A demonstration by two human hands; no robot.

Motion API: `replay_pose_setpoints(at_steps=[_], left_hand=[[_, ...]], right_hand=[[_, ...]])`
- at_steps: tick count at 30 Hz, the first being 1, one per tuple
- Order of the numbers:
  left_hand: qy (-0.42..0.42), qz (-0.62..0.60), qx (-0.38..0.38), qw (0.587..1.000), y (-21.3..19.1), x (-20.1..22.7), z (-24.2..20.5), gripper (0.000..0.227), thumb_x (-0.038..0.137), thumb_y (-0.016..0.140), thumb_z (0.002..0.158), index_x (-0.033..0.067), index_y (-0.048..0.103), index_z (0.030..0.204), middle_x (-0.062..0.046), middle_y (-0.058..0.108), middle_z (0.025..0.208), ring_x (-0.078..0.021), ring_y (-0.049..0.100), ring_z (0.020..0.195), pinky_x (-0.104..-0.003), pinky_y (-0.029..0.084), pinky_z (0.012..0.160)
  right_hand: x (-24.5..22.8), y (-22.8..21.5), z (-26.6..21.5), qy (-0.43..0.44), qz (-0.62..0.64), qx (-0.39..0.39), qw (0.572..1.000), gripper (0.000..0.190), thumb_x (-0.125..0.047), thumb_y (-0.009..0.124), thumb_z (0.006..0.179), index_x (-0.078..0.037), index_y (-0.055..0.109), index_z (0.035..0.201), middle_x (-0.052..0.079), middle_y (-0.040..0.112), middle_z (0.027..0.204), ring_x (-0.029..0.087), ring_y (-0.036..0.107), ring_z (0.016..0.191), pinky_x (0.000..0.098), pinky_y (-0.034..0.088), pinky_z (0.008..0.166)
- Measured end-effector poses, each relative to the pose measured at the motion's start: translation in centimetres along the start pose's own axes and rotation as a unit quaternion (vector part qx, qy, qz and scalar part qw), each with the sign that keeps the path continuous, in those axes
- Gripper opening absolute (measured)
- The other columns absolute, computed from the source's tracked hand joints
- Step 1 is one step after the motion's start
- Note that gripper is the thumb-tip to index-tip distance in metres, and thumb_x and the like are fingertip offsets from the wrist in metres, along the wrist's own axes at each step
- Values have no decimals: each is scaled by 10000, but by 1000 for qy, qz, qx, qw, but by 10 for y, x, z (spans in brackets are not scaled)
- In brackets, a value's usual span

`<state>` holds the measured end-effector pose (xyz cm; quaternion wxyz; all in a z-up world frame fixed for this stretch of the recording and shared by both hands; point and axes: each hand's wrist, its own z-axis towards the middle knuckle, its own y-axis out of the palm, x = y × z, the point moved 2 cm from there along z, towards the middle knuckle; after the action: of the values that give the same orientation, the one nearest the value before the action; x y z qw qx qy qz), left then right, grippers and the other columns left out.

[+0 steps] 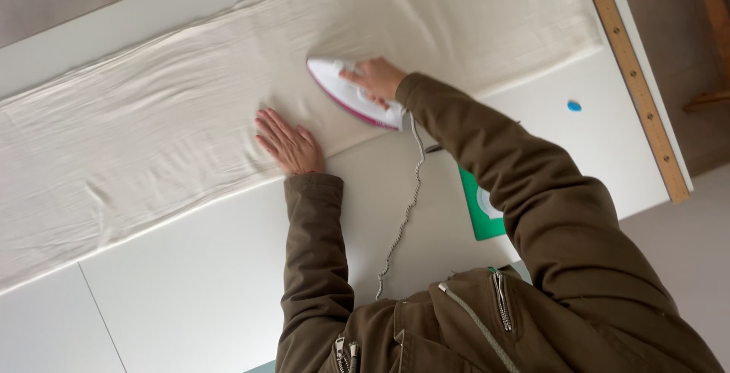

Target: The person irons a large white fabric on a table using a pink and white iron, smoothing the material with their left hand. They briefly turn off a wall switch and later use a wooden ruler to measure the fabric.

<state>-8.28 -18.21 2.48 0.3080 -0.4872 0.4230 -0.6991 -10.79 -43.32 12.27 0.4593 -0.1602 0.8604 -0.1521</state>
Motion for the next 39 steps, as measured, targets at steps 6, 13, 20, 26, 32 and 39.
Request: replay_pose_setpoints(at_steps=[6,13,20,26,32,39], left_hand=[[1,42,-16,999,3,-4,3,685,250,387,1096,-36,104,1650,-219,79,1736,-351,60,1615,-526,42,1309],[12,47,4,999,19,-13,4,677,274,420,1119,-34,165,1666,-204,85,1745,-349,65,1633,-544,56,1325],[69,10,-102,992,35,80,4,655,286,433,1118,12,180,1657,-220,74,1726,-400,25,1601,-623,20,1266],[80,-64,-107,989,81,194,12,631,226,379,1105,49,203,1685,-139,111,1770,-339,54,1641,-603,10,1305],[93,33,-53,994,90,235,8,650,318,414,1108,36,223,1662,-174,127,1737,-327,83,1617,-594,19,1295],[104,36,-40,993,94,232,6,659,322,418,1117,19,214,1666,-189,127,1737,-341,78,1615,-590,18,1287]], right_hand=[[83,-107,6,45,88,145,985,636,-594,553,999,33,631,1078,141,610,669,167,514,375,343,464,339],[124,-182,-32,60,104,256,959,578,-568,542,1040,-1,649,1054,81,607,664,108,509,410,304,480,365],[161,-212,-34,12,173,196,965,597,-550,545,1067,27,615,930,87,581,634,154,509,401,355,449,360],[126,-141,-79,21,3,61,998,658,-593,544,1007,61,611,989,112,585,558,203,565,362,378,458,333],[201,-207,-84,43,132,161,977,621,-542,584,996,68,606,1110,121,567,591,187,515,355,364,426,311],[250,-315,-115,82,128,295,943,599,-566,494,1069,-8,663,1210,67,591,664,92,492,422,292,490,383]])
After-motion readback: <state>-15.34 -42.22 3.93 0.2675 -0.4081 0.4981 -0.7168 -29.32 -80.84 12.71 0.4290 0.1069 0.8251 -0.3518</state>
